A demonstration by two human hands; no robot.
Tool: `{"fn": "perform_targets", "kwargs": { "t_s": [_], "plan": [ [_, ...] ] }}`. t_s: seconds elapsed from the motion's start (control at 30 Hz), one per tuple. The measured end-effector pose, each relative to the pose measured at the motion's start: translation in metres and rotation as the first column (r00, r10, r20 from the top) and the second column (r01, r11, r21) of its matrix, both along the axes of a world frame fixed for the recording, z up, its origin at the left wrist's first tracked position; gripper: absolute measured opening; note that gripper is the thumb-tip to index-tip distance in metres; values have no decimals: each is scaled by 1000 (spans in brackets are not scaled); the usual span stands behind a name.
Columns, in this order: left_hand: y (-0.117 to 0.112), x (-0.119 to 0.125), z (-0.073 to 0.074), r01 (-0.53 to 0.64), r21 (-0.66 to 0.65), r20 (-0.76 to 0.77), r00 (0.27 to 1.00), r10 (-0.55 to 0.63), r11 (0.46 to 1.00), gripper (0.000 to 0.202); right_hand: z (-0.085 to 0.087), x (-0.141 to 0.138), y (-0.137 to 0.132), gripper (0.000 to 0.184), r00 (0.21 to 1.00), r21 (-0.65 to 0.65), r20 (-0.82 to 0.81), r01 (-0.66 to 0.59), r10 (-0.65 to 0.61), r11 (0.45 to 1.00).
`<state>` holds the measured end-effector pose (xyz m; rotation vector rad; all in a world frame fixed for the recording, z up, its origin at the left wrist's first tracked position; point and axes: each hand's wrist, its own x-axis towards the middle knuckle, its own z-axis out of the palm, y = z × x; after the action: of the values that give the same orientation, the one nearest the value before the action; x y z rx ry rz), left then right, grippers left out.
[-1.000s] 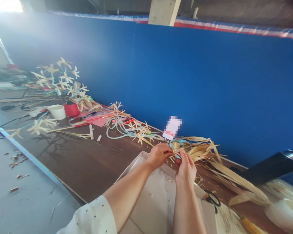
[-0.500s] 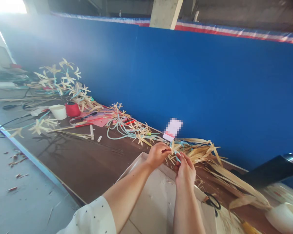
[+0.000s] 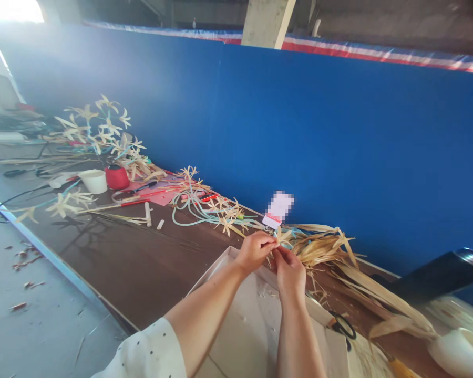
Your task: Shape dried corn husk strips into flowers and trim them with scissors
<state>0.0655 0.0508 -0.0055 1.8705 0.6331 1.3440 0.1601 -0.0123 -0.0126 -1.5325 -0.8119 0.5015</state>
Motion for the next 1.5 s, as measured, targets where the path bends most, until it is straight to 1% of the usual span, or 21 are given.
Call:
{"fn": "perform_targets", "kwargs": {
  "t_s": [0.17,0.3,0.47,0.67,0.9,1.03,1.1,1.17,1.23,1.33,1.4,1.5],
  "plan": [
    [1,0,-2,-10,44,-5,1000,10,999,18,7,-3,-3,37,993,-15,109,42,-40,999],
    [0,-2,-1,-36,84,-74,996,43,996,20,10,-4,-4,31,981,17,188,52,-54,999],
    [-3,-4,1,-69,133,-162,983,91,989,22,8,-4,-4,30,977,25,194,85,-88,996],
    [-5,-3,1,-68,150,-180,979,95,986,22,8,-3,-4,28,969,31,209,128,-132,991],
    [-6,-1,-1,-55,92,-160,985,69,994,28,11,-6,-5,27,977,42,173,123,-128,992],
    [-5,-2,-3,-104,34,-137,985,107,994,35,11,-6,-5,31,991,75,84,101,-107,992],
    [-4,-2,-3,-116,-13,-111,987,114,993,36,11,-5,-4,34,993,84,40,107,-110,991],
    [-2,-2,-3,-91,-52,-75,993,87,994,33,11,-5,-4,36,991,69,35,127,-130,990],
    [-2,-2,-2,-44,-73,-34,999,41,996,30,12,-6,-4,37,987,61,70,139,-144,988],
    [-2,-2,0,21,-90,17,1000,-19,996,26,13,-6,-4,35,981,99,131,132,-144,986],
    [-2,-2,1,47,-100,42,998,-43,994,24,13,-6,-4,34,978,111,151,131,-147,985],
    [-2,0,1,66,-103,78,995,-58,992,21,14,-6,-4,35,977,92,156,135,-148,987]
  ]
}}
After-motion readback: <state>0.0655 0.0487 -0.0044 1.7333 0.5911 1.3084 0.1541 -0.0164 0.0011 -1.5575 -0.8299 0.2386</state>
